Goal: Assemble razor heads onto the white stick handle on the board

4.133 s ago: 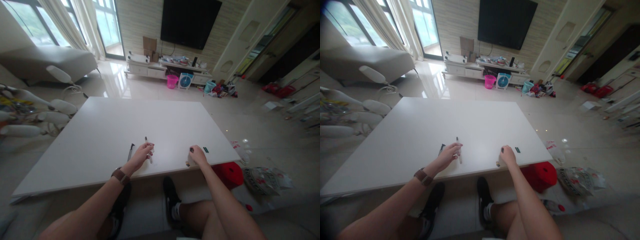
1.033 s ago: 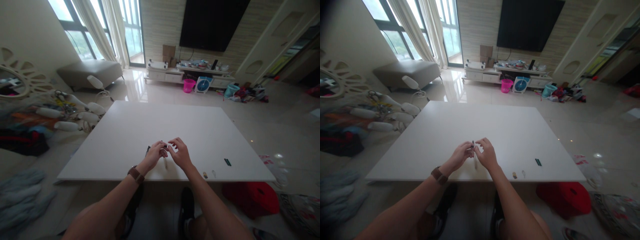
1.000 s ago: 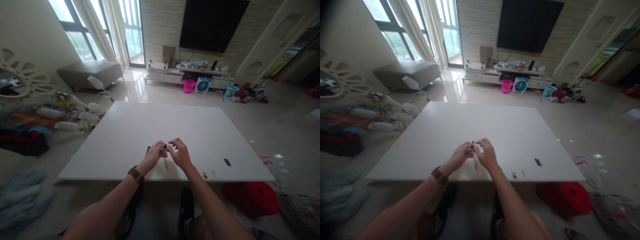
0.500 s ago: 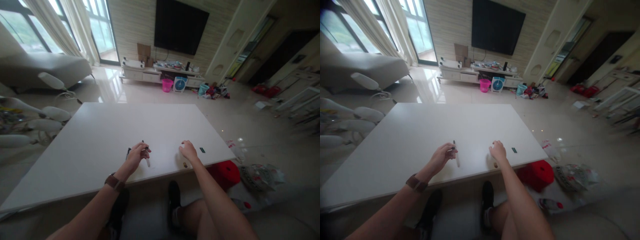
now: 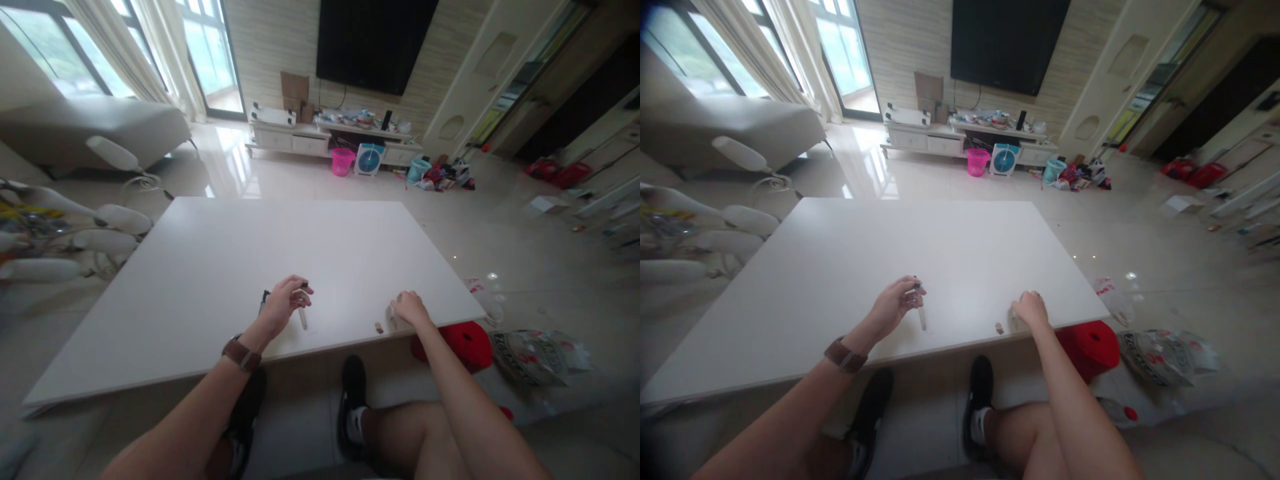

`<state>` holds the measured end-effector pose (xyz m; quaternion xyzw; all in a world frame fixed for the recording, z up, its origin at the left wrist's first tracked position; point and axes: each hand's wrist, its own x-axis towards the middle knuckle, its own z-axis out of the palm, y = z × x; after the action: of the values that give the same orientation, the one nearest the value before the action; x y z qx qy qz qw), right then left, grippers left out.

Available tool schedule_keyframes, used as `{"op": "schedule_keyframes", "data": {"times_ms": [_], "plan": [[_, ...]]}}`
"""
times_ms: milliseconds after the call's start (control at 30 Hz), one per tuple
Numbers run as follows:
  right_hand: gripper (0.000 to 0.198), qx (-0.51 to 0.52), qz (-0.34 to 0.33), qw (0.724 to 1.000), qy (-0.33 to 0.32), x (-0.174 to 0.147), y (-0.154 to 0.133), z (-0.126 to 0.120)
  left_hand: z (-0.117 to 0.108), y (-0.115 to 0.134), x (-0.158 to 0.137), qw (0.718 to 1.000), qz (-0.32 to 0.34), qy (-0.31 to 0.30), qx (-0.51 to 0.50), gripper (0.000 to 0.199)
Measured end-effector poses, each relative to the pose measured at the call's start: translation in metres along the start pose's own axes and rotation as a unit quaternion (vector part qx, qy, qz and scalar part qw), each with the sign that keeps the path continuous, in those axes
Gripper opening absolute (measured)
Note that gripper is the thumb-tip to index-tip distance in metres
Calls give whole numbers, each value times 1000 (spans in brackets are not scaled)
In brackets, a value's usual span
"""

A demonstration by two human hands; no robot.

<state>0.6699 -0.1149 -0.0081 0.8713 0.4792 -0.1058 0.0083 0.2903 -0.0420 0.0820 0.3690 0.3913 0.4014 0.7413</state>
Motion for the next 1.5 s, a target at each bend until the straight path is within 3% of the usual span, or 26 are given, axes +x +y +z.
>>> {"op": "schedule_keyframes", "data": {"times_ms": [200,500,633,767,900,967,1000,1033,1100,1167,1333,1500], "plan": [[17,38,-54,998,12,3,-7,9,3,-2,0,999,-4,-12,-36,26],[4,102,-14,993,55,-1,-13,7,2,0,-4,998,-2,-10,-64,29],[17,168,-3,985,45,-3,-29,3,0,7,-6,996,-8,-2,-89,34],[34,266,-61,962,15,-9,-72,-8,-1,12,-6,996,-8,2,-91,35],[32,387,-145,910,-24,-34,-136,-31,-1,13,-5,996,-6,5,-94,35],[27,567,-179,804,-33,-54,-168,-45,0,13,-4,995,-3,12,-97,35],[24,614,-188,766,-32,-64,-183,-51,1,13,-4,995,-2,16,-101,34],[21,642,-194,741,-32,-74,-195,-57,2,12,-4,994,-2,18,-106,34],[19,665,-204,718,-26,-89,-215,-65,4,12,-4,992,-2,14,-122,34],[17,654,-220,724,-5,-97,-228,-69,6,11,-4,990,-3,4,-140,34],[8,564,-278,777,32,-103,-241,-69,8,9,-3,986,-4,6,-165,24],[3,480,-373,789,84,-101,-243,-68,6,8,2,987,-14,6,-162,25]]}}
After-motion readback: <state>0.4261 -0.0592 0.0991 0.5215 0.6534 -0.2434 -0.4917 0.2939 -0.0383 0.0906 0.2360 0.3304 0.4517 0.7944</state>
